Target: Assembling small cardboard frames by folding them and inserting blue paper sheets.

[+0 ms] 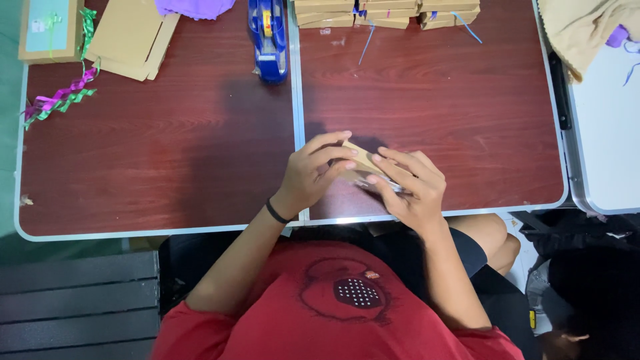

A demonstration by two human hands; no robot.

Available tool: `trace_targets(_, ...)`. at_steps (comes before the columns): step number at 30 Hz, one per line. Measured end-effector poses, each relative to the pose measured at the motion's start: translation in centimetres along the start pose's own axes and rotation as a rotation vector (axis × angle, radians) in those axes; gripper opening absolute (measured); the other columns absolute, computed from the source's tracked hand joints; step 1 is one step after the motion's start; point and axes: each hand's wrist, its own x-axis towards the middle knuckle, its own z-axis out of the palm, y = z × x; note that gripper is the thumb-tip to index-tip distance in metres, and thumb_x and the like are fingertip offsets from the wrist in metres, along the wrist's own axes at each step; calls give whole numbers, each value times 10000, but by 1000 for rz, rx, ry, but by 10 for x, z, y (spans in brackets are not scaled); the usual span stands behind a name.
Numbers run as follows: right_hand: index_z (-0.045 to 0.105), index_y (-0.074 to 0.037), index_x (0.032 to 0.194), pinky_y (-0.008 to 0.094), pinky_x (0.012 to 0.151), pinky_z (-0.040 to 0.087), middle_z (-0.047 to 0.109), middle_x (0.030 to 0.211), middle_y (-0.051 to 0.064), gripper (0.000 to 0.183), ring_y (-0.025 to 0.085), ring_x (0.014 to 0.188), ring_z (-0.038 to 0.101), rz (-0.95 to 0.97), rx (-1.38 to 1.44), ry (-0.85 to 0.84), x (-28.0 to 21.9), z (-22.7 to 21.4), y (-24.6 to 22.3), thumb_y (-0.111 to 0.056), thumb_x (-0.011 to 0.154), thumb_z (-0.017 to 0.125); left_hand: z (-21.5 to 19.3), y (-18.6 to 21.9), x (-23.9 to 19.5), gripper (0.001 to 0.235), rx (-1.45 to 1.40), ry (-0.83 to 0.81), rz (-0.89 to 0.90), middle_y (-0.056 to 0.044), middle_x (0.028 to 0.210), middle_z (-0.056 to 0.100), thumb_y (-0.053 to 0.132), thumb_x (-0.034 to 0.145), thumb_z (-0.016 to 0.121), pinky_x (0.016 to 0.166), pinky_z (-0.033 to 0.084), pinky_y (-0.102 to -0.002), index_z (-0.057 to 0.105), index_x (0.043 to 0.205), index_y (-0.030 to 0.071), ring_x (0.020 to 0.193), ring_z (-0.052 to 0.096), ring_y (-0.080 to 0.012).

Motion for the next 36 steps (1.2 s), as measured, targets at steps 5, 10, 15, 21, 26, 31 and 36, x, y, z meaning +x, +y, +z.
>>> trace_targets(5, 833, -85, 1069, 437, 643, 578, 785, 1018, 143, 144, 340, 749, 708, -28, -64, 22, -13, 4, 10, -132, 947, 774, -1, -5, -1, 83, 1, -48, 29, -65, 1165, 751, 236, 956, 753, 847, 605, -391, 784, 1007, 179, 1000, 754, -314)
trace_targets(10, 851, -89, 1049, 402, 633, 572, 781, 994, 131, 139, 304, 723, 692, -65, -123, 101, -19, 15, 18, -151, 951, 775, 8, -12, -2, 53, 35, 29, 49, -31, 1087, 765, 206, 951, 763, 796, 615, -345, 795, 986, 181, 921, 769, -268)
trace_targets(15, 798, -48, 1162, 452, 682, 573, 732, 1122, 221, 324, 355, 799, 688, -97, -111, 74, -12, 7, 15, -232, 900, 845, 3, -1, 4, 130, 61, -11, 71, -74, 1077, 738, 203, 998, 699, 795, 619, -402, 805, 1068, 173, 932, 760, -328)
trace_targets(21, 776, 0, 1177, 446, 693, 576, 702, 971, 198, 275, 372, 809, 714, -41, -129, 48, -50, 10, 48, -136, 939, 795, 18, -21, -8, 134, 126, 90, 94, 4, 1109, 735, 235, 975, 723, 816, 639, -325, 816, 1070, 246, 934, 762, -241)
trace_targets(26, 783, 5, 1159, 430, 642, 572, 690, 886, 159, 287, 341, 733, 697, -49, -171, 56, -57, 8, 55, -141, 915, 824, 33, -31, -9, 146, 171, 132, 133, 14, 1119, 724, 227, 976, 715, 806, 641, -310, 817, 1074, 266, 935, 759, -233)
trace_targets(31, 712, 81, 1198, 458, 605, 558, 684, 898, 207, 408, 363, 713, 673, -93, -178, 96, -60, 11, 49, -146, 891, 858, 35, -14, -6, 173, 196, 173, 147, -15, 1227, 703, 204, 990, 698, 866, 643, -321, 802, 1113, 267, 1030, 748, -239)
trace_targets(36, 790, -22, 938, 322, 641, 571, 745, 865, 74, 226, 218, 667, 648, -195, -215, 181, -52, 30, 30, -245, 931, 831, 29, 45, 3, 994, -721, 181, -936, -406, 1600, 98, 587, 990, 521, 1110, 211, -762, 47, 1613, -24, 1433, 184, -657)
